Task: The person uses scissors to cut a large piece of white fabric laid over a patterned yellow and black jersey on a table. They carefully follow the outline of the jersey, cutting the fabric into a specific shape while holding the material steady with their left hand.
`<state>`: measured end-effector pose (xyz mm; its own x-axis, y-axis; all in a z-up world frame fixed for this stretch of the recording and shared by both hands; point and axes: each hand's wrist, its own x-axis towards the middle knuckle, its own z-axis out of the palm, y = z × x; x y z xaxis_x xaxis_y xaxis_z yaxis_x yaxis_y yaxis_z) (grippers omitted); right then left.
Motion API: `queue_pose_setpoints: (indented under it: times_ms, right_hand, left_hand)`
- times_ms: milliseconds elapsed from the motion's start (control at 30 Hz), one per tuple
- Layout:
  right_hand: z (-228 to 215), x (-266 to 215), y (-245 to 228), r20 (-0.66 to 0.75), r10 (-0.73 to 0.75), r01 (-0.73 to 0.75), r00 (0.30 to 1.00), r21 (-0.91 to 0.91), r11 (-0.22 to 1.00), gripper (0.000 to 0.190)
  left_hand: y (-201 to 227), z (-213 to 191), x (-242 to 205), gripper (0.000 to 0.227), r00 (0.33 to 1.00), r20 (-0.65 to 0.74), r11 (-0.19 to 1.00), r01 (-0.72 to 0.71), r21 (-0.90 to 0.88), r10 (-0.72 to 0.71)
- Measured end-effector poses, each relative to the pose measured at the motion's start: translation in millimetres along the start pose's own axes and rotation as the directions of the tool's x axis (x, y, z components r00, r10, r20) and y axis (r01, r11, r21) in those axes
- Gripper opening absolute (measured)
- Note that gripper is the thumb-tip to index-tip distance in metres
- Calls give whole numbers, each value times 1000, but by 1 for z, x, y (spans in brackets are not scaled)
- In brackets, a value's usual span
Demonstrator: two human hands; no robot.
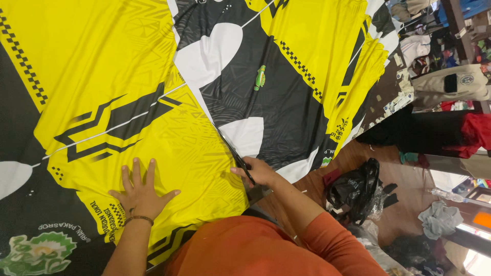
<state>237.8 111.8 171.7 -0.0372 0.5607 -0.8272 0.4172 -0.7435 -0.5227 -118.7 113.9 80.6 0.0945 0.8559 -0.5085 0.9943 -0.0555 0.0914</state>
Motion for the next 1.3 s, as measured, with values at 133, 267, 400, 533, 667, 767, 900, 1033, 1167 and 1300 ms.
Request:
queue_pose_setpoints:
  times_ms: [133,267,400,533,667,767,900,1033,1167,1300]
  right_hand:
    - [2,7,10,15,2,-2,1000,9,1000,58]
    - [3,5,7,15,1,-1,1000,10,1000,57]
    - [4,14,6,13,-18,18,1000,-1,1000,55]
    - [3,17,-1,31,-32,31,999,41,999,57]
    - [4,20,3,12,-28,28,1000,-23,999,59]
    - [2,14,-17,16,-25,25,1000,-25,999,59]
    - [0,17,-35,15,-29,29,999,-7,1000,58]
    - [3,23,-29,-2,-26,26,1000,0,1000,55]
    - [3,20,-52,21,54,-53,998,-15,998,55]
    - [1,25,-67,31,119,-116,992,-100,988,59]
  left_hand:
    - [0,-1,-1,114,1000,4,1000,2,-16,-2]
    - [-3,4,0,115,1000,-17,1000,-11,-19,11]
    - [-3,6,1,116,1000,-27,1000,-15,-11,15]
    - [-2,4,0,115,999,-34,1000,-12,-8,12]
    - [0,-1,-3,115,999,-51,1000,-12,-9,11]
    - [1,-2,-2,115,999,-42,1000,-6,-15,6]
    - [-1,4,0,115,997,-74,999,-24,-31,22]
    - [-1,4,-1,114,997,-74,999,-17,-28,15]
    - [8,-23,1,118,998,68,999,16,29,-18]
    - [11,-32,4,121,977,205,996,37,84,-54]
